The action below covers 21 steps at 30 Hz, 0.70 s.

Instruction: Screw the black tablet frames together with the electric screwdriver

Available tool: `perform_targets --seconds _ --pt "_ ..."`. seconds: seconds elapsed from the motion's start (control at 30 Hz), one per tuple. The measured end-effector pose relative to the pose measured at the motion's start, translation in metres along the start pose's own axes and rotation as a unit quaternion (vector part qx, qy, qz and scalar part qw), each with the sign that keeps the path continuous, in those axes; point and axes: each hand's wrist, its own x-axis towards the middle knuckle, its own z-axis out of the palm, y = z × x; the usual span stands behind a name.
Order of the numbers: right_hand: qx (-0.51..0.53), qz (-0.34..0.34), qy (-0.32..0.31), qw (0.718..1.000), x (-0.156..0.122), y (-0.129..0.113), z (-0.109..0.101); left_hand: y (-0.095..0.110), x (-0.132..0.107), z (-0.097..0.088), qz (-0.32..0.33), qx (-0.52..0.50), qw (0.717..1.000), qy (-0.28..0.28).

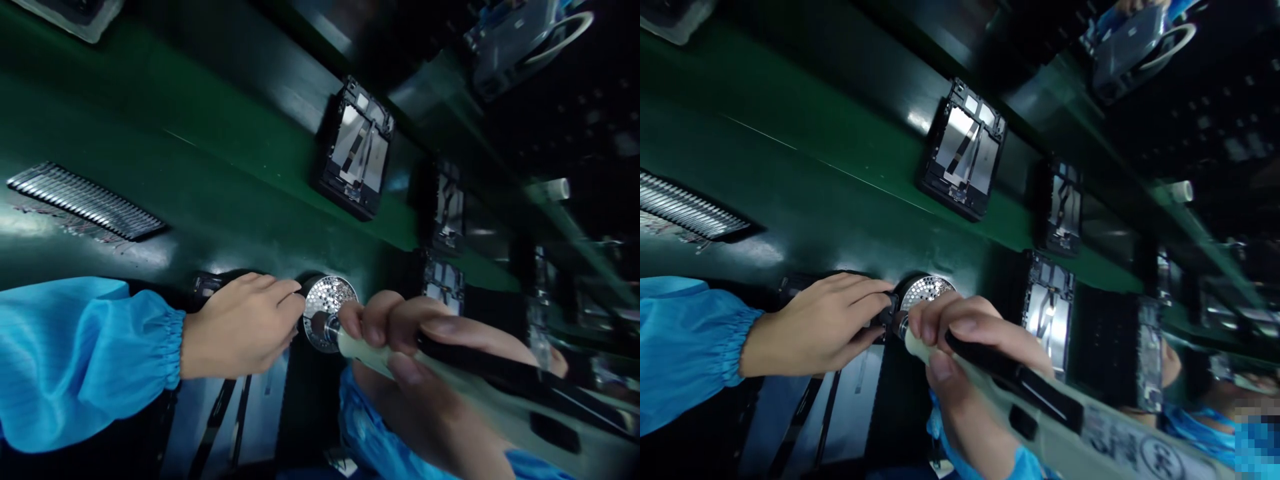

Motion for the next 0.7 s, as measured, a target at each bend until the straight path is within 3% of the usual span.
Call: perform_targets --seconds 0.3,0.7 --pt "-0.018 0.040 -0.130 0.991 0.005 -0.020 -0.007 -0.005 -0.002 0.002 0.027 0.016 0.999 -0.038" --pt "-0.025 0.033 -0.114 0.993 0.005 -0.020 -0.004 -0.007 -0.004 0.007 0.039 0.029 0.999 -0.003"
